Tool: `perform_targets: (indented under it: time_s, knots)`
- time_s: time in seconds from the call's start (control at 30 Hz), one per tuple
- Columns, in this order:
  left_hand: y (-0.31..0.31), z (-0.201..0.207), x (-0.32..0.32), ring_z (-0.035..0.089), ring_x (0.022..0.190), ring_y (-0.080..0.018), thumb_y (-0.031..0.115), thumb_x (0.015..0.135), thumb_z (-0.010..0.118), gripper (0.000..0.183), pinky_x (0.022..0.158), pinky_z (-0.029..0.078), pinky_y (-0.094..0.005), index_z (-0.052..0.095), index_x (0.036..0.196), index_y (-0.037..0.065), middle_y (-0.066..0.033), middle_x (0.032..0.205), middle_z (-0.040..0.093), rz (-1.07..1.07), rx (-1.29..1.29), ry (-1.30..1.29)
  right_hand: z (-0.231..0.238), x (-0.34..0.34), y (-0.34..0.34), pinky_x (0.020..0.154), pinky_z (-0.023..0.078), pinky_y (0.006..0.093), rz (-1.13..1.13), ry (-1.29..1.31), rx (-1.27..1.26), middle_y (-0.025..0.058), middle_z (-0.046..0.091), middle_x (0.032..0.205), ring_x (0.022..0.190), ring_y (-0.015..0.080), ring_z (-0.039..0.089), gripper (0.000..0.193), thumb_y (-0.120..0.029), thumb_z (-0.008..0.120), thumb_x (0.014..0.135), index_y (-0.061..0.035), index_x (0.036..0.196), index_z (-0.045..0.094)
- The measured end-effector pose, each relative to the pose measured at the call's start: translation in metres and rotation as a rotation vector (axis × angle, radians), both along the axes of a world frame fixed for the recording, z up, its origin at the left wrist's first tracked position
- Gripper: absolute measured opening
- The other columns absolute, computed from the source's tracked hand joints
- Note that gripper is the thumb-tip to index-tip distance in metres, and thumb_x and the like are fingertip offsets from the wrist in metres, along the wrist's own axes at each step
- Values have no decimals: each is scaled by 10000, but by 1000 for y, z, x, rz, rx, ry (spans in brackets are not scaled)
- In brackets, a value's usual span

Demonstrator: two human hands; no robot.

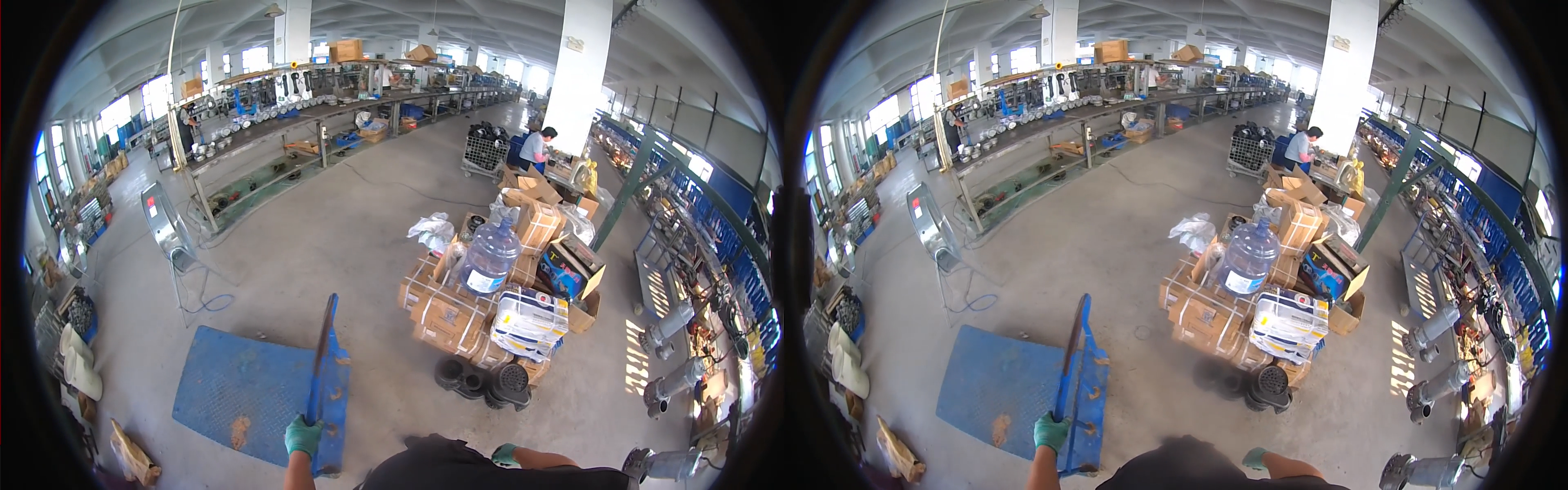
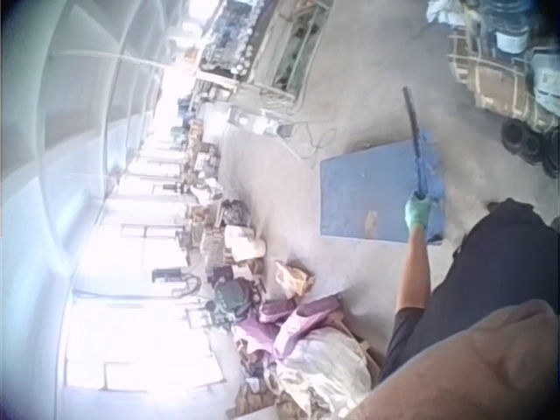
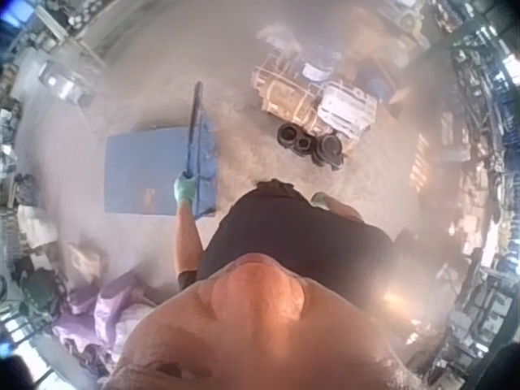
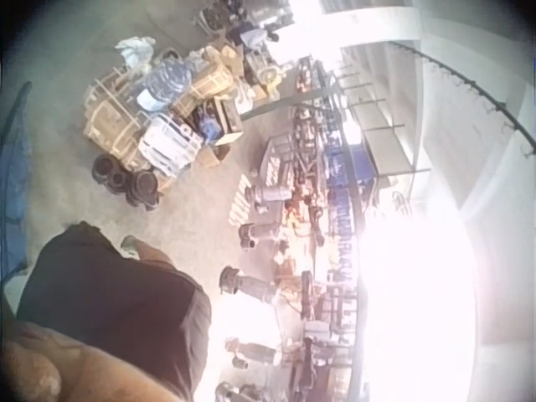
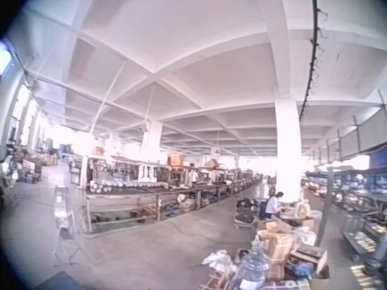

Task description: The person wraps a cable around a pump, places it onto a cart, and pushes the cart across a factory floor to a workbench where they lift the pump and its attached cable onto the bench.

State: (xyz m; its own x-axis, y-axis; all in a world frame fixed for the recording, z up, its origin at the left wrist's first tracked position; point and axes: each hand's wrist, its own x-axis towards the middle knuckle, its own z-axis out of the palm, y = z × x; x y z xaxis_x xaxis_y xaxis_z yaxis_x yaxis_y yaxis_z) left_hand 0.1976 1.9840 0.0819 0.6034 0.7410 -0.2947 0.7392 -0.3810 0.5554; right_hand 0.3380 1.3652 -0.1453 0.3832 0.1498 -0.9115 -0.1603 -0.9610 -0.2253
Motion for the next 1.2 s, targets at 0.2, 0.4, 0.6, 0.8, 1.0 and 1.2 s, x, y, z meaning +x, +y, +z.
perform_targets:
  time_s: [0.2,0.4,0.6,0.8,1.0,1.2]
  knots:
    - [-26,24,-2,740,981,-413,422,868,745,428,879,571,-509,687,1112,76,-204,1027,770,-39,165,138,3,61,79,928,566,399,360,-475,278,127,769,1152,1027,294,732,429,-404,730,889,-126,1214,757]
    - [-39,13,4,731,884,-413,411,862,743,347,788,566,-534,681,1006,101,-174,923,750,-56,244,95,86,148,199,1010,540,479,481,-805,449,212,699,1287,1146,389,691,556,-301,671,920,-63,1417,599]
    - [-15,21,-7,721,875,-460,419,867,710,349,776,561,-575,721,1035,113,-212,929,753,15,214,82,290,181,466,1239,357,461,944,-1153,664,163,475,1602,1503,375,415,559,-164,610,982,-199,1536,542]
    - [5,31,8,726,873,-460,451,851,727,375,764,562,-574,736,1047,131,-214,924,757,10,178,77,276,267,608,1262,283,574,1273,-1149,669,138,536,1529,1490,393,410,579,-191,709,910,-222,1477,594]
    - [44,62,33,734,827,-426,570,867,725,401,740,560,-573,734,1034,206,-172,882,760,129,149,396,281,305,738,1220,333,586,1739,-981,505,56,716,1197,1254,305,623,340,-193,731,850,-221,1188,751]
    - [118,26,53,695,721,-402,428,823,761,300,645,554,-533,681,756,147,-136,798,714,171,337,274,252,335,818,820,522,633,1654,-1103,676,144,770,916,925,367,750,184,-138,701,759,-179,905,806]
